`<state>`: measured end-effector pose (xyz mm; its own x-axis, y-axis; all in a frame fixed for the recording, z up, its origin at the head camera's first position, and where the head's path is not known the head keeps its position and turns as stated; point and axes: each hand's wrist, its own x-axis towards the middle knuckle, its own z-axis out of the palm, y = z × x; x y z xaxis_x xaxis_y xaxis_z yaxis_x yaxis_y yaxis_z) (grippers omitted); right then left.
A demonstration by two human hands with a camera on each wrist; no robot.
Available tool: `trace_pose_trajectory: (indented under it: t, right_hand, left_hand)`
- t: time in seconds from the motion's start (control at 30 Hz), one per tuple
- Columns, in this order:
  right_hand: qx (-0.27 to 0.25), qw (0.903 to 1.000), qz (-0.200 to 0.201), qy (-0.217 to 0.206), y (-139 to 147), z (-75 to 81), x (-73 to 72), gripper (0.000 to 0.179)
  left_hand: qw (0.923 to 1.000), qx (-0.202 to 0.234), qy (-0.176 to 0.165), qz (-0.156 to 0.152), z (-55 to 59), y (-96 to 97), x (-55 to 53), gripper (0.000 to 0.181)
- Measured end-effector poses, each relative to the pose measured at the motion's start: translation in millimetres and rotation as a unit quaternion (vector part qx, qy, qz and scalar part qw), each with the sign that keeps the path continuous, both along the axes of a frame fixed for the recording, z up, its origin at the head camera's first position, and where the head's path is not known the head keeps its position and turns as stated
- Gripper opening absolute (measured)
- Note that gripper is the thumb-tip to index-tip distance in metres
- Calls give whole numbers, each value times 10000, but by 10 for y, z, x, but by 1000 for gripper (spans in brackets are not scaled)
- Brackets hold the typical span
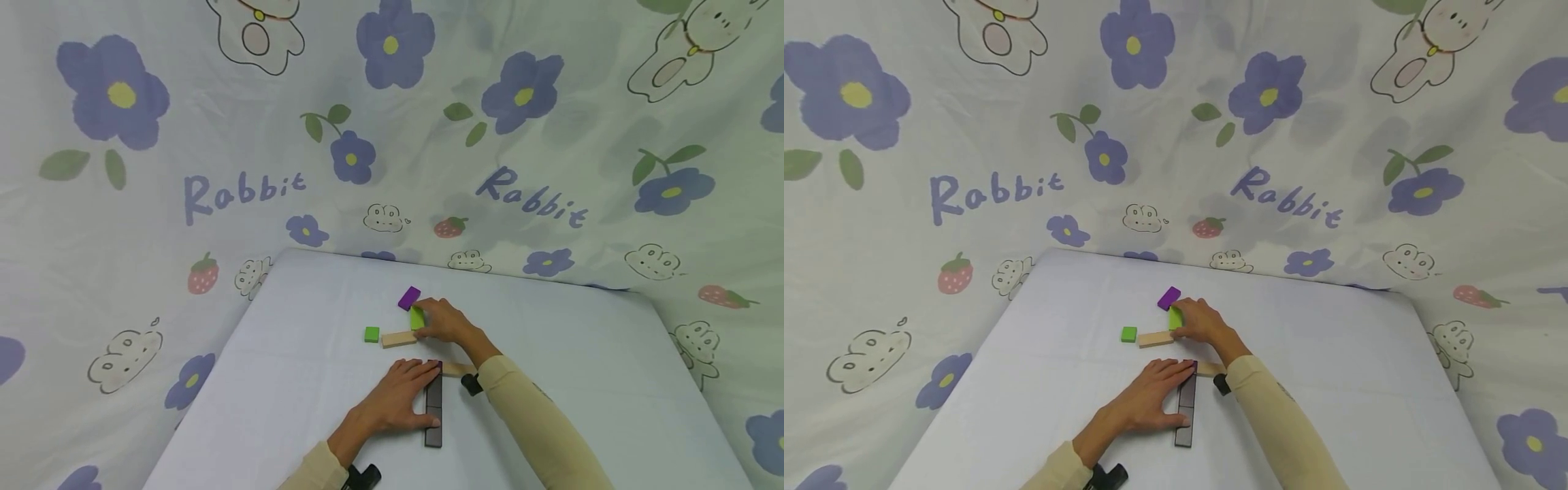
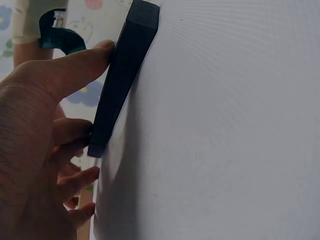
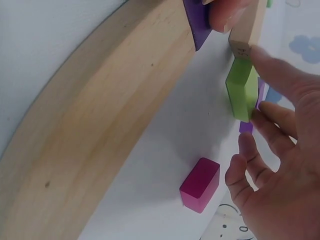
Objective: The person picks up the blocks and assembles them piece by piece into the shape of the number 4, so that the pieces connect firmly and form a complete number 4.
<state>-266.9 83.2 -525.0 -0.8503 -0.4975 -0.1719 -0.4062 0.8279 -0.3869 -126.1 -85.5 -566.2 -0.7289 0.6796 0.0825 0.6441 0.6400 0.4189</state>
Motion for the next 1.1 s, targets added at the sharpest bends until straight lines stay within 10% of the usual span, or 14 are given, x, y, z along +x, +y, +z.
trace_pose_trajectory:
  t: [1.1]
  right_hand:
    - [86,9994,-243,243,285,-35,146,70]
  left_hand:
    - [10000,-33,79,16,-1,11,-3,88]
